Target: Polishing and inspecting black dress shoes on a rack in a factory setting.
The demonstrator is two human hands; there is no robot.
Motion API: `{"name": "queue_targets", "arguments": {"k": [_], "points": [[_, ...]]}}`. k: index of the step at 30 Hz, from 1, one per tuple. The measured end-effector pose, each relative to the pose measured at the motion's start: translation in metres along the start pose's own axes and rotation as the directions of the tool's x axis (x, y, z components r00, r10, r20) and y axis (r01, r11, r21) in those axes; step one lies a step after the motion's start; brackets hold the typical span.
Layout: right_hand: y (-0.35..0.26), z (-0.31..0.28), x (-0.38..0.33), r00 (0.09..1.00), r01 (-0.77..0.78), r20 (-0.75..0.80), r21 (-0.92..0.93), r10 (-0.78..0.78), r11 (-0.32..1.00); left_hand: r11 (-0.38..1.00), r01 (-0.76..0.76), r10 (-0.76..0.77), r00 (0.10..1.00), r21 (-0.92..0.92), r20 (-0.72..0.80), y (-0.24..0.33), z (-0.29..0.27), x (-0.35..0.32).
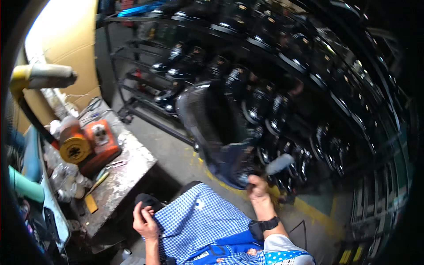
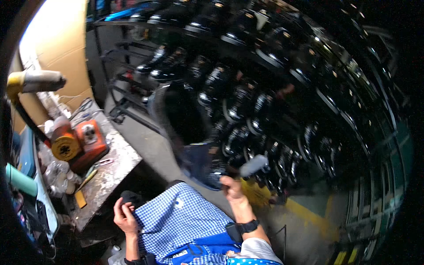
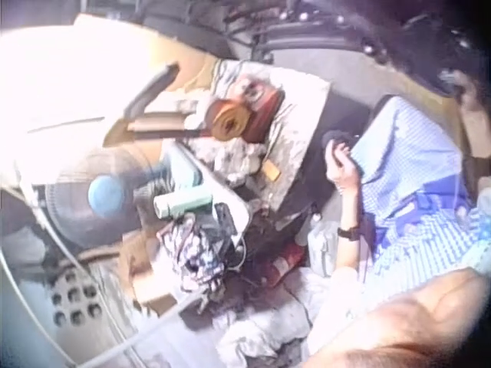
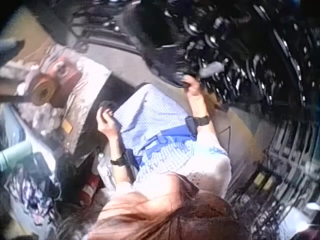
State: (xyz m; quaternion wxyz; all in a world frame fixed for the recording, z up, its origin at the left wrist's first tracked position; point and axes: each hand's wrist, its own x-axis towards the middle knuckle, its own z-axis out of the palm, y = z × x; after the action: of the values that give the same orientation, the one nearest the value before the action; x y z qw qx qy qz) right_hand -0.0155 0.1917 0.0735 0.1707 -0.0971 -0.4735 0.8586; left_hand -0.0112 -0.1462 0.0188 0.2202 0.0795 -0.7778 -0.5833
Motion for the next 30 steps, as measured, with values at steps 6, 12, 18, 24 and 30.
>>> {"name": "queue_targets", "arguments": {"k": [6, 12, 18, 24, 30], "points": [[-0.081, -0.087, -0.057, 0.820, 0.358, -0.422, -0.147, -0.386, 0.922, 0.999, -0.034, 0.037, 0.997, -0.039, 0.074, 0.001, 0.011, -0.003], [-0.127, -0.108, 0.012, 0.618, 0.320, -0.661, -0.284, -0.426, 0.904, 0.994, -0.110, 0.107, 0.987, 0.019, 0.118, 0.004, 0.021, -0.008], [-0.183, -0.118, 0.080, 0.588, -0.471, -0.629, -0.778, -0.509, 0.416, 0.989, -0.117, 0.110, 0.991, 0.092, 0.080, 0.001, 0.013, -0.011], [-0.102, -0.073, 0.090, 0.726, 0.107, -0.391, -0.749, -0.567, 0.654, 0.988, -0.109, 0.102, 0.992, 0.108, 0.074, 0.002, 0.013, -0.009], [-0.104, -0.028, 0.144, 0.815, -0.059, -0.576, -0.185, -0.060, 0.981, 0.977, -0.163, 0.150, 0.984, 0.139, 0.100, 0.008, 0.019, -0.010]]}}
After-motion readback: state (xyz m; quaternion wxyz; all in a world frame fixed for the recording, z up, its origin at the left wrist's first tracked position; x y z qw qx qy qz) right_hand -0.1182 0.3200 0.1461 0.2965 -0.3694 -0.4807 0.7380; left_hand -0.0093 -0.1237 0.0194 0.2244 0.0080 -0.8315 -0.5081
